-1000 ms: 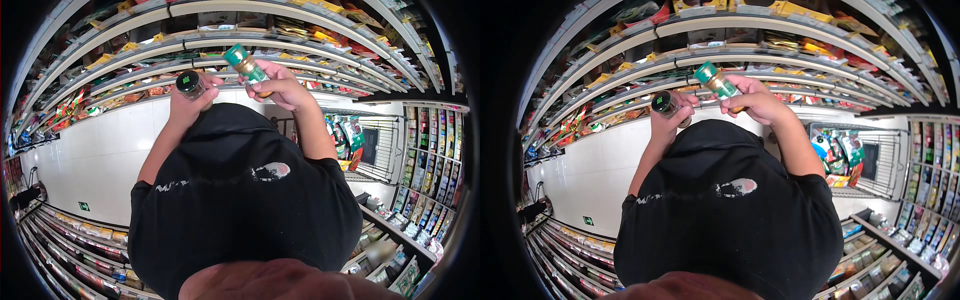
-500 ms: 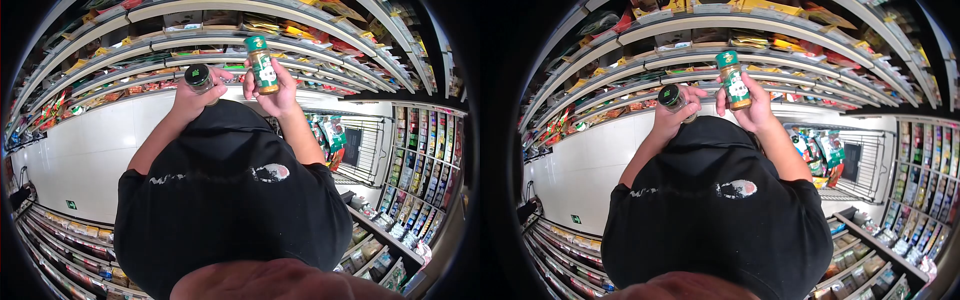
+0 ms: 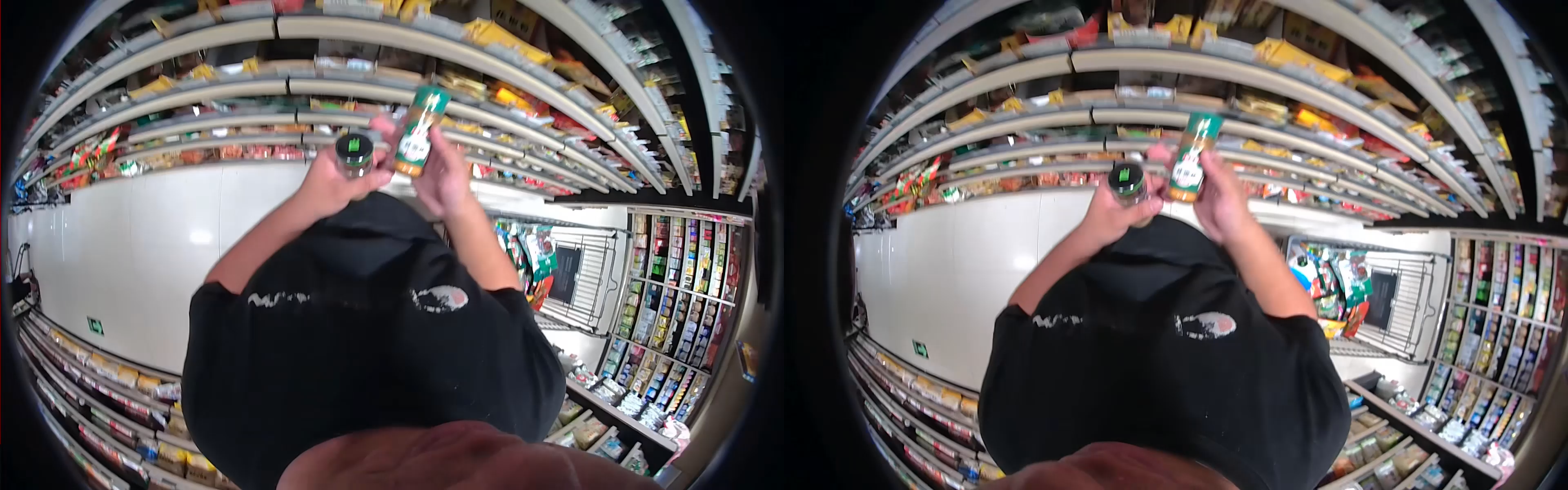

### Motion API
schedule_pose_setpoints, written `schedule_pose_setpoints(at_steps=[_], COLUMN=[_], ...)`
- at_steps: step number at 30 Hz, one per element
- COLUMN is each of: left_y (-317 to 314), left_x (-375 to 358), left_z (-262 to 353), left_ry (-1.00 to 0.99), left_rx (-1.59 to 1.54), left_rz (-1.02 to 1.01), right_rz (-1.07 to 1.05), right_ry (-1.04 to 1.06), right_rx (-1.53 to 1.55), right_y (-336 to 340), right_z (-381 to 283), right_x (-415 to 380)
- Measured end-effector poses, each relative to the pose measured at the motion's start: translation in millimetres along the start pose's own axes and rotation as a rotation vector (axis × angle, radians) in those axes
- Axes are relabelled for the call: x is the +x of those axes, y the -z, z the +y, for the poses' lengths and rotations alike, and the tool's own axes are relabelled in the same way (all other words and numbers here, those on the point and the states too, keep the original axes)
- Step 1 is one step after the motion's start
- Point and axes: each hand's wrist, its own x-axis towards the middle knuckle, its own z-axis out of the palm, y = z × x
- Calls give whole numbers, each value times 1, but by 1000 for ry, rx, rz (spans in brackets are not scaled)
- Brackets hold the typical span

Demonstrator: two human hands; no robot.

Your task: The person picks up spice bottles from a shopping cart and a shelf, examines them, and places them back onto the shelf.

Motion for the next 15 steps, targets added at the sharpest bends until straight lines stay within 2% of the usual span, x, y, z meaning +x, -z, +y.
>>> schedule_pose_setpoints(at_steps=[3,5,7,8,11,15], left_y=[19,35,49,54,69,84], left_x=[-11,-18,-23,-27,-36,-47], left_z=[12,14,16,19,27,38], left_ry=[0,-21,-22,6,49,89], left_rx=[123,140,67,37,-108,-117], left_rz=[53,25,17,35,45,73], right_rz=[-18,-126,-73,-126,-90,-100], right_ry=[37,49,67,107,76,79], right_rx=[-89,-117,-146,-143,-110,-104], right_y=[-22,-27,-40,-36,-49,-66], right_z=[20,38,55,68,87,100], right_x=[7,16,20,27,30,33])
